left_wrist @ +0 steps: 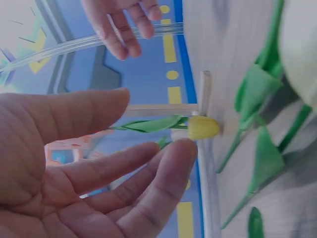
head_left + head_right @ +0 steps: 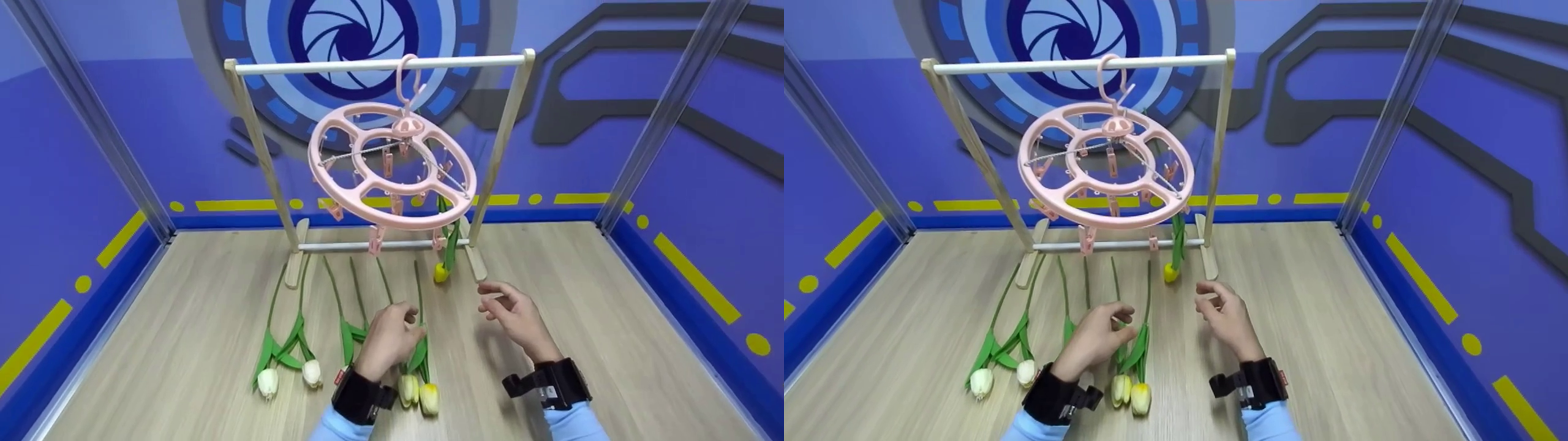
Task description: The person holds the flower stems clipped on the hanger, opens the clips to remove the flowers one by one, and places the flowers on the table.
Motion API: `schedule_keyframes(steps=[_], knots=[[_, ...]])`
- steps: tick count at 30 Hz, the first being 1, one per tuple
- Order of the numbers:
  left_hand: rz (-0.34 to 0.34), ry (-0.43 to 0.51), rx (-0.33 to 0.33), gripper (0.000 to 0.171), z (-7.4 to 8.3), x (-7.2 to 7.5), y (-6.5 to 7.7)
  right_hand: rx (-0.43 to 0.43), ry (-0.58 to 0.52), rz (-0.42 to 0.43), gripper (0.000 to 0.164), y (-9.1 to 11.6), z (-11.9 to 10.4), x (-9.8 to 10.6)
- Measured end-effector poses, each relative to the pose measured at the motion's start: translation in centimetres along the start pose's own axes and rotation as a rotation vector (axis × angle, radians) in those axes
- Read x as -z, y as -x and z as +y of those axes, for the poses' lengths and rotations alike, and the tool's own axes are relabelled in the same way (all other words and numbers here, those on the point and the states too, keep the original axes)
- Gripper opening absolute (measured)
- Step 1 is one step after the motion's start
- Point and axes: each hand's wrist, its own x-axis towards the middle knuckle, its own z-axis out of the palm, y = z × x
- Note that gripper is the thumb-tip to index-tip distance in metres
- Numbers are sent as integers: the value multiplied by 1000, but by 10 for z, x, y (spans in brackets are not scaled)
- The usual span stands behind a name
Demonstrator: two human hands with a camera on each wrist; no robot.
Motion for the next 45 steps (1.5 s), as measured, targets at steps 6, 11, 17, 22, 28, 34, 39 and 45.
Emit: schedule_keyframes(steps=[6, 11, 17, 22, 28, 34, 39, 45], knots=[[22, 57, -107, 28, 9, 2, 4, 25, 77, -32, 30, -9, -10, 7], [109, 120, -234, 24, 21, 3, 1, 69, 110, 9, 27, -24, -20, 14], [205, 194, -281, 29, 37, 6, -14, 125, 128, 56, 24, -40, -30, 21], [270, 210, -262, 33, 51, 9, -33, 177, 162, 77, 23, -51, -41, 24], [345, 182, -232, 43, 61, 7, -55, 212, 157, 89, 22, -60, -55, 25], [366, 195, -229, 45, 63, 5, -73, 230, 157, 86, 23, -72, -67, 26], [362, 279, -216, 29, 66, -3, -83, 218, 139, 86, 23, -81, -75, 25], [409, 392, -203, 27, 67, -13, -86, 193, 164, 94, 26, -93, -81, 19]])
